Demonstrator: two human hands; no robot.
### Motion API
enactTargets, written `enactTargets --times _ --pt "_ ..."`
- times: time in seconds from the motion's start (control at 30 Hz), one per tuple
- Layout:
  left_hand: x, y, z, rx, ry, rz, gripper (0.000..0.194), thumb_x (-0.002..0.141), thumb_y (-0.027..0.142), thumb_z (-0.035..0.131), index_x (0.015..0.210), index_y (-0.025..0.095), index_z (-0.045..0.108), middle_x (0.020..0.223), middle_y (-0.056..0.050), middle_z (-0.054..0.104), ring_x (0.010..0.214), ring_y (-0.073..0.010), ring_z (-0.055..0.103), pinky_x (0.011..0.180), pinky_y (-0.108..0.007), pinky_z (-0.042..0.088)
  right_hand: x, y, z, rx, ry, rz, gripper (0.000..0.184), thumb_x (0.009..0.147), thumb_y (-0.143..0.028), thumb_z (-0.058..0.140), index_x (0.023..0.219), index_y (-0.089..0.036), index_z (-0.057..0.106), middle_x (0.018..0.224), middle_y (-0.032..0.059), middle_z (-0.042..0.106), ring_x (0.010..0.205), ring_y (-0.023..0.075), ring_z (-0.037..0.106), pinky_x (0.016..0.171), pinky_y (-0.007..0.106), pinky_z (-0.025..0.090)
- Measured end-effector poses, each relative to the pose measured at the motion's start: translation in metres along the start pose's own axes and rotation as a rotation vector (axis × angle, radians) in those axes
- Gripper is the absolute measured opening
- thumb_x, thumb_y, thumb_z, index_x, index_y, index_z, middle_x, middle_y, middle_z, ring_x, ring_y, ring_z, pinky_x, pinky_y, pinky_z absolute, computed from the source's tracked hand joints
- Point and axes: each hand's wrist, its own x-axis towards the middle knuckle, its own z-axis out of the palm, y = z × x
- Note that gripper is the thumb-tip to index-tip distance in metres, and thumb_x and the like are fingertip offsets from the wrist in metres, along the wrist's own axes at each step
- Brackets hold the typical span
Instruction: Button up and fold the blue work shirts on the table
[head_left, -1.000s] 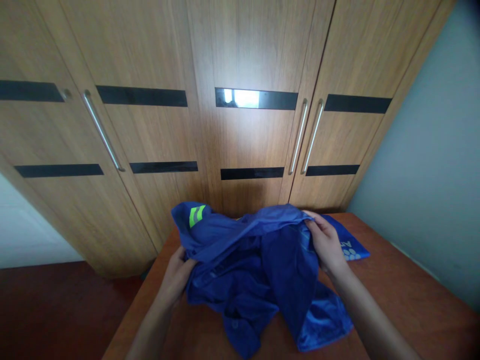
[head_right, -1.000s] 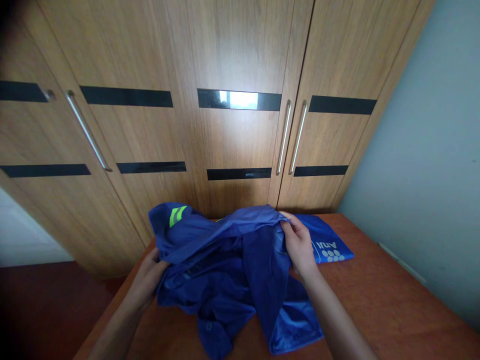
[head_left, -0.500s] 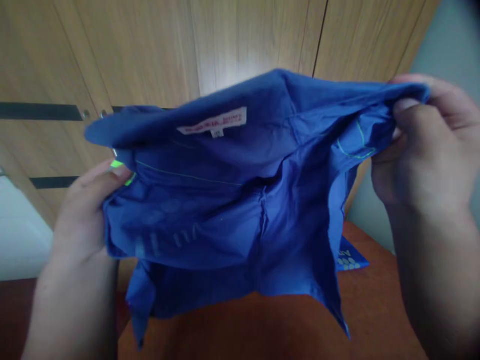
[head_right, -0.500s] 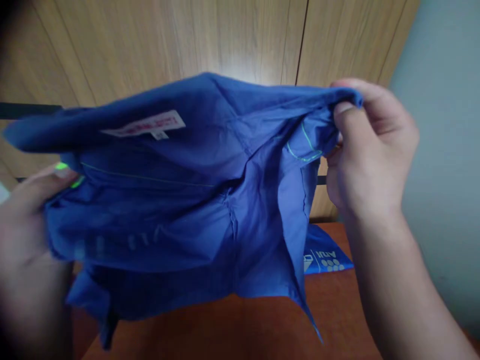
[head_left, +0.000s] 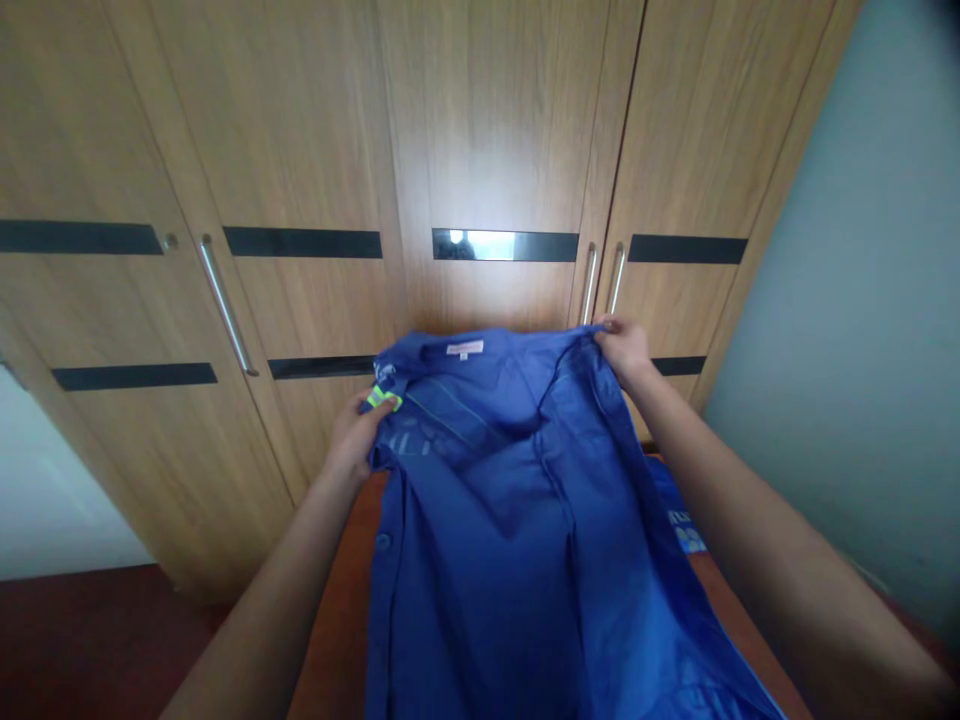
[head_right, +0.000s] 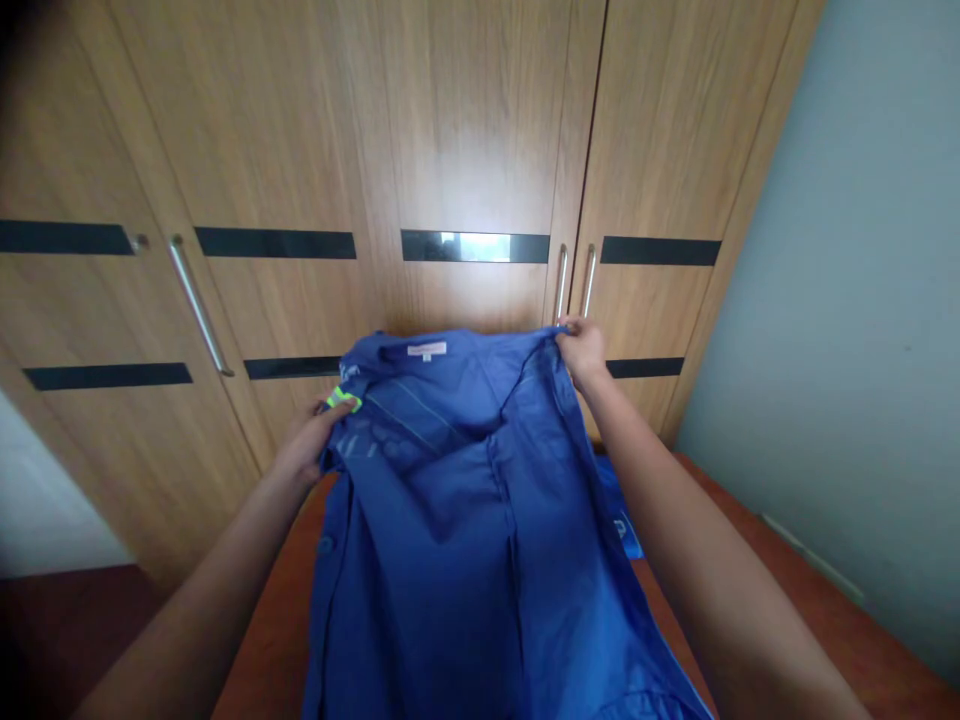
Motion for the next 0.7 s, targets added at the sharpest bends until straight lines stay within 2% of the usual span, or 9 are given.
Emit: enactTargets --times 0.1,0.17,0.23,0.3,0.4,0.5,0.6,0.7 --pt "-0.003 -0.082 -0.010 0.219 -0.037 -0.041 0.050 0.059 0.037 0.073 0.102 0.016 0.060 0.088 -0.006 0.070 0.084 -0.0239 0.067 0.078 -0.038 0.053 -0.039 0.057 0.016 -0.071 -0.118 0.065 0.029 0.090 -0.032 0.058 0.112 -0.014 0.059 0.103 0.0068 0.065 0.085 0.0172 0.063 0.074 0.034 0.054" --pt "-0.014 -0.125 -0.021 0.330 -0.081 -0.057 0.051 0.054 0.032 0.076 0.100 0.015 0.062 0.095 -0.009 0.071 0.097 -0.0297 0.065 0.090 -0.044 0.048 -0.071 0.087 0.021 -0.114 -0.204 0.095 0.030 0.092 -0.033 0.056 0.117 -0.017 0.057 0.118 0.0079 0.059 0.097 0.0197 0.061 0.082 0.039 0.053" --pt "-0.025 -0.155 -0.033 0.409 -0.133 -0.070 0.055 0.052 0.030 0.076 0.103 0.015 0.062 0.103 -0.010 0.070 0.106 -0.0321 0.062 0.098 -0.046 0.043 -0.100 0.113 0.023 -0.151 -0.292 0.119 0.029 0.093 -0.034 0.055 0.117 -0.019 0.057 0.122 0.0076 0.057 0.101 0.0207 0.060 0.085 0.040 0.052" --pt "-0.034 -0.174 -0.044 0.502 -0.215 -0.053 0.060 0.058 0.033 0.073 0.113 0.015 0.058 0.114 -0.012 0.067 0.112 -0.0314 0.059 0.102 -0.044 0.040 -0.122 0.135 0.025 -0.179 -0.388 0.135 0.028 0.094 -0.034 0.054 0.118 -0.020 0.057 0.123 0.0077 0.057 0.101 0.0203 0.059 0.085 0.040 0.052" --pt "-0.041 -0.184 -0.057 0.654 -0.367 -0.006 0.068 0.067 0.035 0.065 0.130 0.014 0.046 0.128 -0.014 0.060 0.117 -0.0290 0.057 0.103 -0.042 0.040 -0.137 0.162 0.026 -0.203 -0.524 0.137 0.025 0.090 -0.032 0.059 0.110 -0.017 0.062 0.109 0.0066 0.064 0.090 0.0187 0.063 0.079 0.038 0.054" --pt "-0.044 -0.178 -0.066 0.753 -0.467 0.012 0.072 0.067 0.030 0.061 0.135 0.013 0.042 0.131 -0.015 0.058 0.118 -0.0300 0.056 0.103 -0.043 0.039 -0.135 0.175 0.021 -0.207 -0.575 0.102 0.012 0.082 -0.025 0.062 0.087 -0.019 0.071 0.086 0.0038 0.071 0.082 0.0200 0.066 0.083 0.037 0.052" --pt "-0.046 -0.169 -0.076 0.786 -0.484 -0.006 0.064 0.071 0.029 0.055 0.133 0.014 0.044 0.121 -0.013 0.065 0.111 -0.0294 0.061 0.098 -0.043 0.044 -0.139 0.174 0.005 -0.151 -0.443 -0.011 0.020 0.082 -0.026 0.053 0.085 -0.021 0.072 0.098 0.0049 0.072 0.098 0.0218 0.064 0.096 0.038 0.045" --pt "-0.050 -0.163 -0.089 0.693 -0.524 -0.022 0.056 0.075 0.029 0.049 0.130 0.018 0.046 0.108 -0.009 0.070 0.104 -0.0262 0.064 0.090 -0.039 0.049 -0.163 0.164 -0.018 -0.050 -0.282 -0.120 0.023 0.084 -0.032 0.051 0.087 -0.022 0.072 0.103 0.0063 0.070 0.100 0.0223 0.063 0.093 0.036 0.046"
